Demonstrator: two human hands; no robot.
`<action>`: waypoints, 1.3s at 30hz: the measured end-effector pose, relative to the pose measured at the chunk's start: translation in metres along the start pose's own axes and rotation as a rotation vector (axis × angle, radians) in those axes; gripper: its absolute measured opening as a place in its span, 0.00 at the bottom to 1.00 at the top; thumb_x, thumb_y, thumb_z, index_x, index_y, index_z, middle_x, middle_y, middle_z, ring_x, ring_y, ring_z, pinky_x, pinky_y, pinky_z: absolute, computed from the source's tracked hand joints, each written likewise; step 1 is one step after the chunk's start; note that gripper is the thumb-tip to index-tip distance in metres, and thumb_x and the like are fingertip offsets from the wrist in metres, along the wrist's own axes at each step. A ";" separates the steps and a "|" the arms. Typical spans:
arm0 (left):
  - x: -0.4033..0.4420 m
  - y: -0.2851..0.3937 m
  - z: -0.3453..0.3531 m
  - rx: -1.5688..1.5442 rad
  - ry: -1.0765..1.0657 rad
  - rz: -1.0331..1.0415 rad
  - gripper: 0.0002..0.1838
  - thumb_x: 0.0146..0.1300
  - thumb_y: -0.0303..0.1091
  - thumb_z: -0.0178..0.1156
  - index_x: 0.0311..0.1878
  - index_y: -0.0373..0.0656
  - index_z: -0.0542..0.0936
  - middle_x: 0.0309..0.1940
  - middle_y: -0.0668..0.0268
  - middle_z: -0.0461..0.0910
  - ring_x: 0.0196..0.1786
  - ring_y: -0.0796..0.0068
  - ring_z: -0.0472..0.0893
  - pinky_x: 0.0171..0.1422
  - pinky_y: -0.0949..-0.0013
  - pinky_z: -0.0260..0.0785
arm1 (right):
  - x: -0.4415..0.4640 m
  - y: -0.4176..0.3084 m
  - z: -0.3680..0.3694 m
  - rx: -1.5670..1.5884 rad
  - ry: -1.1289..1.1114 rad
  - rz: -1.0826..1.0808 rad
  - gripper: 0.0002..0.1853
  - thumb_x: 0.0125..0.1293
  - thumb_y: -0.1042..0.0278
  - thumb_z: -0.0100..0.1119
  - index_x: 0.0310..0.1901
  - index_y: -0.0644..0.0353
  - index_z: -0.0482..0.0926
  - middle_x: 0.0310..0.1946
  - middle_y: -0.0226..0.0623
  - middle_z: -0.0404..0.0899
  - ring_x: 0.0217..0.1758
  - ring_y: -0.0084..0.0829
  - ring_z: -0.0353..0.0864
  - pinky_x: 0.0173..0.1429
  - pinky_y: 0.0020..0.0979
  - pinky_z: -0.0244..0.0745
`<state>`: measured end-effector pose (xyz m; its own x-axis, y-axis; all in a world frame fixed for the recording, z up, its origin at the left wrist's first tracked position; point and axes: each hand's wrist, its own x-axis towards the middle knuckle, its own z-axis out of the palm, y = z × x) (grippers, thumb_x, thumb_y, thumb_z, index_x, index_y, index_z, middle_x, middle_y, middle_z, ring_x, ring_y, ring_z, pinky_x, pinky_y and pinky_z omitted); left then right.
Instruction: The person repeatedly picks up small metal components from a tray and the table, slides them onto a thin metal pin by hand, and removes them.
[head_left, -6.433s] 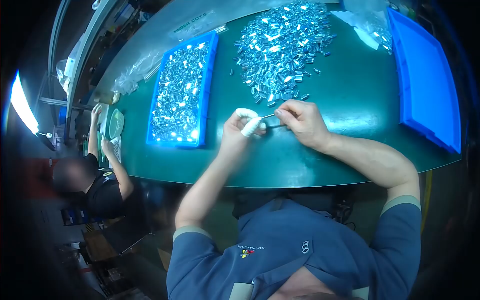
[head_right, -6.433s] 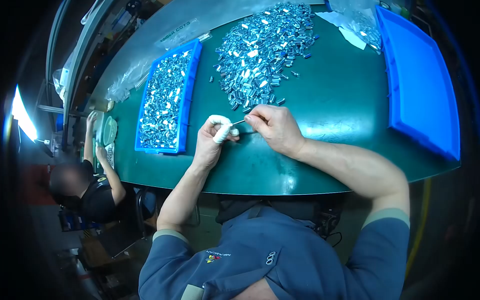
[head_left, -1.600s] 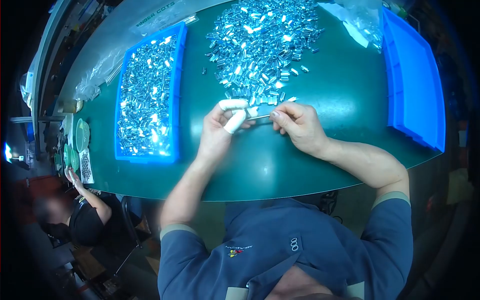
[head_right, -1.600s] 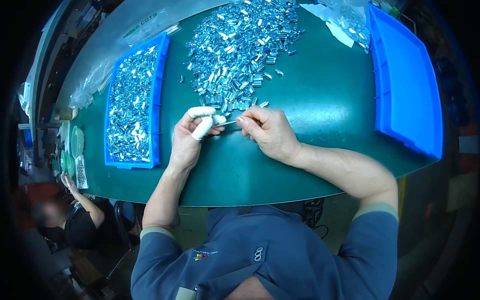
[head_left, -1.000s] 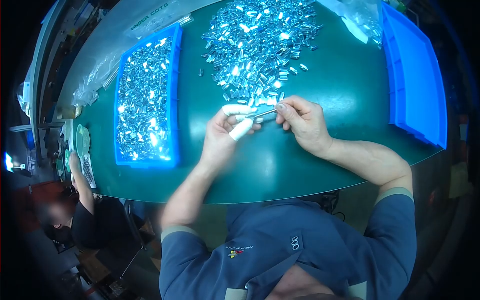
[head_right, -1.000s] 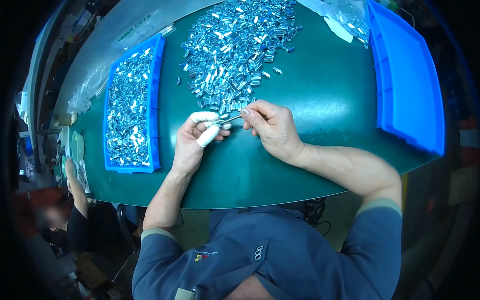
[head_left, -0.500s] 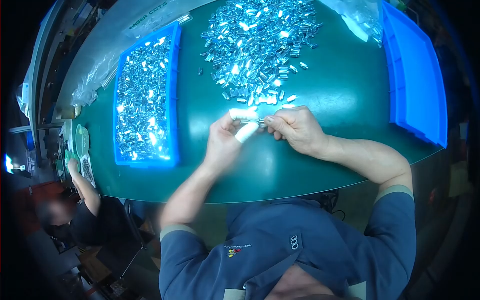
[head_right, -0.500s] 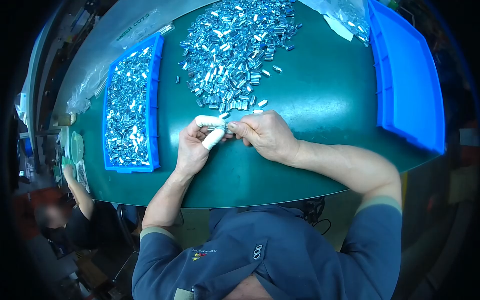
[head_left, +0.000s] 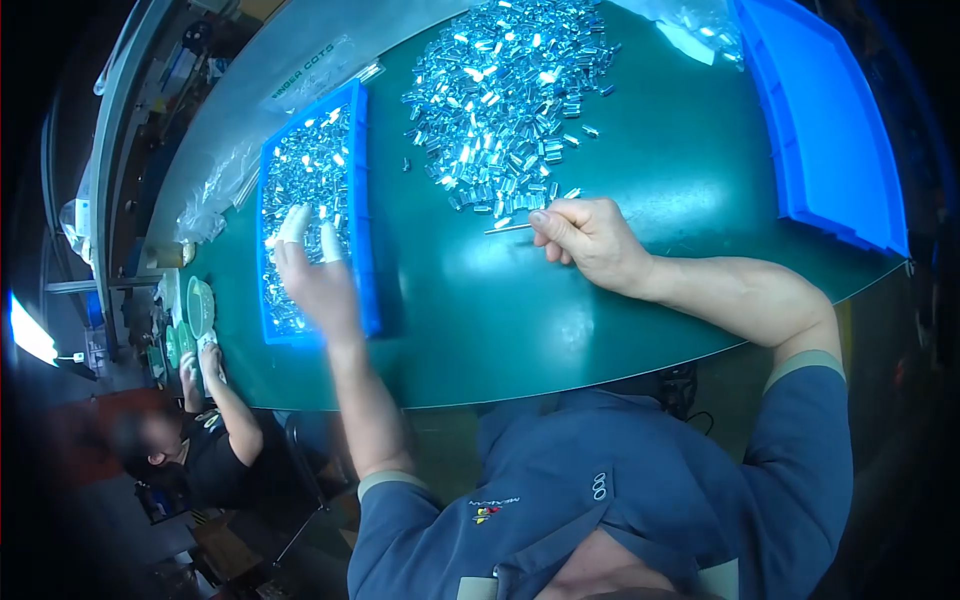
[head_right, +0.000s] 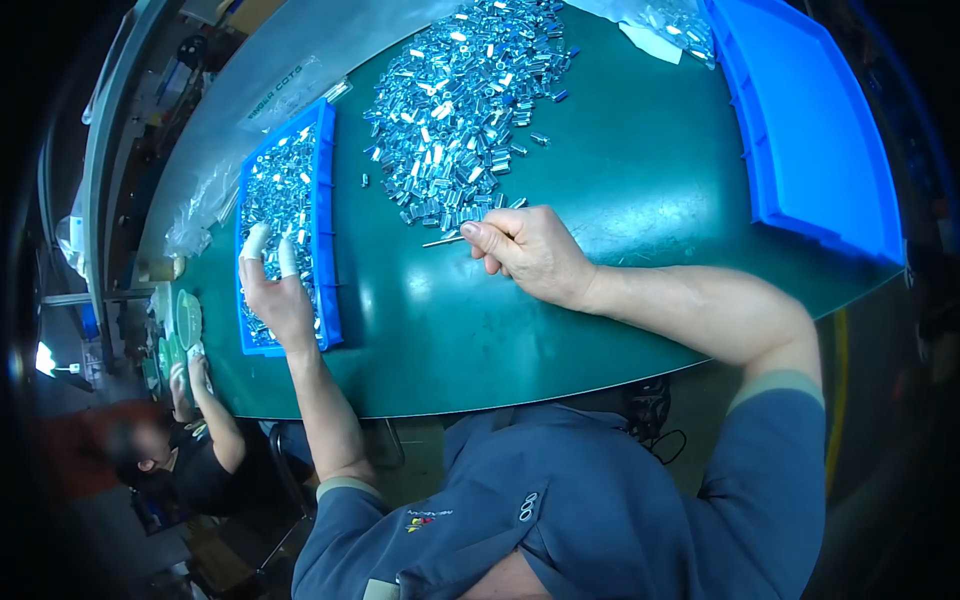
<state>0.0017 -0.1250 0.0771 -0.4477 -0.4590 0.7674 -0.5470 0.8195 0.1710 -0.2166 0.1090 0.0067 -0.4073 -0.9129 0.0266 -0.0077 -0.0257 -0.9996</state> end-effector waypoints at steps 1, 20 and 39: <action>-0.001 0.005 0.000 -0.030 -0.026 0.005 0.11 0.65 0.24 0.67 0.50 0.37 0.85 0.51 0.53 0.85 0.57 0.51 0.82 0.65 0.54 0.72 | 0.001 0.001 0.001 -0.017 0.006 -0.032 0.23 0.80 0.51 0.56 0.33 0.62 0.85 0.20 0.28 0.80 0.22 0.18 0.76 0.26 0.25 0.69; -0.052 0.083 0.026 -0.669 -0.599 -0.094 0.12 0.60 0.18 0.70 0.47 0.37 0.84 0.42 0.57 0.86 0.47 0.57 0.85 0.51 0.60 0.77 | 0.001 0.000 0.002 0.005 0.006 0.020 0.13 0.79 0.62 0.58 0.42 0.63 0.82 0.31 0.29 0.82 0.29 0.17 0.75 0.34 0.24 0.73; -0.052 0.086 0.032 -0.788 -0.660 0.087 0.15 0.61 0.22 0.71 0.52 0.40 0.87 0.42 0.59 0.87 0.45 0.61 0.85 0.48 0.63 0.77 | 0.001 -0.001 0.004 -0.278 -0.071 -0.180 0.14 0.78 0.63 0.59 0.37 0.62 0.85 0.25 0.36 0.84 0.28 0.28 0.82 0.35 0.32 0.76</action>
<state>-0.0449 -0.0415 0.0318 -0.8927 -0.2895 0.3452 0.0184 0.7421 0.6700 -0.2134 0.1063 0.0073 -0.3119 -0.9303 0.1932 -0.3268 -0.0859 -0.9412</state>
